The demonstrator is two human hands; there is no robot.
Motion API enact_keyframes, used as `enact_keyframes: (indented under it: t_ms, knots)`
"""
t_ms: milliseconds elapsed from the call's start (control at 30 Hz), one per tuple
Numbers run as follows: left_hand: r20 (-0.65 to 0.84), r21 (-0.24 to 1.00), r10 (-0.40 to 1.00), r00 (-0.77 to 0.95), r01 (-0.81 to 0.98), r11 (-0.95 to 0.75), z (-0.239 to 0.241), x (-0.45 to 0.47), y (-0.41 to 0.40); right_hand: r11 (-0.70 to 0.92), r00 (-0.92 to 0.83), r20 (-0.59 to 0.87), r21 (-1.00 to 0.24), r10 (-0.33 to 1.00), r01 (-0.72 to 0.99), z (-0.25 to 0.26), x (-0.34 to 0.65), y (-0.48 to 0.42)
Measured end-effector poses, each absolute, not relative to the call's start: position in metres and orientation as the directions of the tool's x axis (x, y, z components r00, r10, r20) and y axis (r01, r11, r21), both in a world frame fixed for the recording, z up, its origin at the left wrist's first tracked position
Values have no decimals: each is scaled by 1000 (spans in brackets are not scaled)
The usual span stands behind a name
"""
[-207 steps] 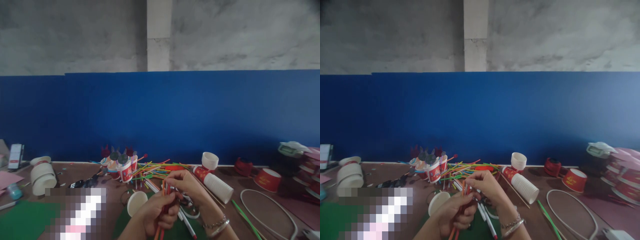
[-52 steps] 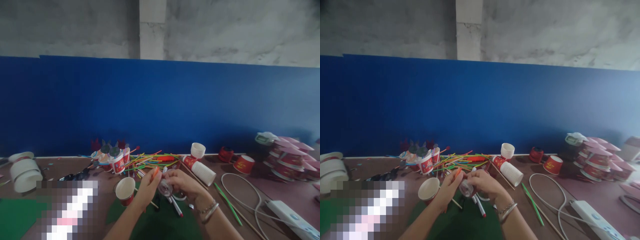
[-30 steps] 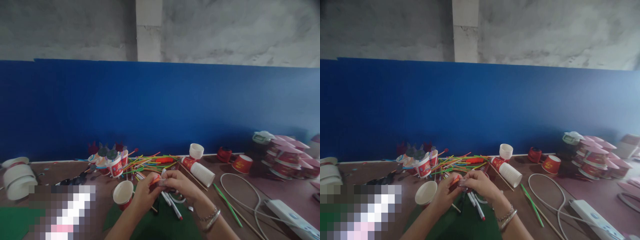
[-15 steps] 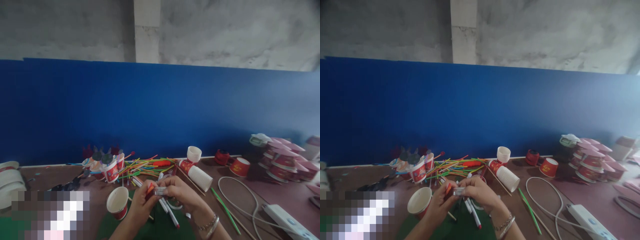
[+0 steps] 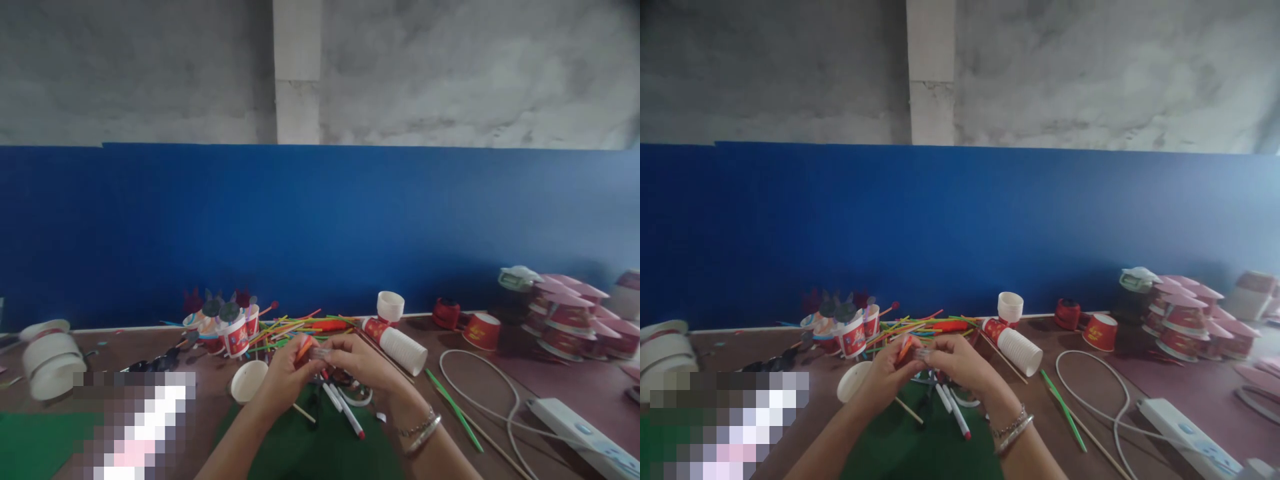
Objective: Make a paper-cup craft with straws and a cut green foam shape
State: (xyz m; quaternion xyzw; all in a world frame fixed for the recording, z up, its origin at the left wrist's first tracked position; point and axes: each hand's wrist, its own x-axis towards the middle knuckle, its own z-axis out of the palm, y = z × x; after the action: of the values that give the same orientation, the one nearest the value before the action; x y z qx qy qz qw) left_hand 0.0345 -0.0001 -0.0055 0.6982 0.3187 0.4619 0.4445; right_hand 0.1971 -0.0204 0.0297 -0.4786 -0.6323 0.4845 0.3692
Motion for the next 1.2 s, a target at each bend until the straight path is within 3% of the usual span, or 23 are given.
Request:
enact_keyframes:
  t_ms: [67, 200, 533, 667, 933, 1200]
  knots:
    - [347, 925, 878, 330, 36, -379, -7, 34, 2, 50, -256, -24, -959, 966, 278, 29, 194, -16]
    - [327, 939, 877, 351, -18, -343, -12, 34, 6, 124, -307, 55, -970, 950, 210, 22, 197, -10]
    - [306, 951, 871, 383, -153, -267, -9, 39, 0, 96, -470, 22, -986, 882, 133, 23, 212, -17]
    - [272, 960, 882, 385, -179, -218, -6, 40, 0, 57, -457, -2, -992, 889, 115, 18, 214, -15]
    - [303, 953, 859, 412, -115, -281, -2, 37, -2, 101, -433, 33, -986, 901, 136, 19, 209, -16]
    - [256, 967, 873, 414, -123, -225, -8, 39, 3, 83, -316, 3, -968, 949, 238, 13, 196, -10]
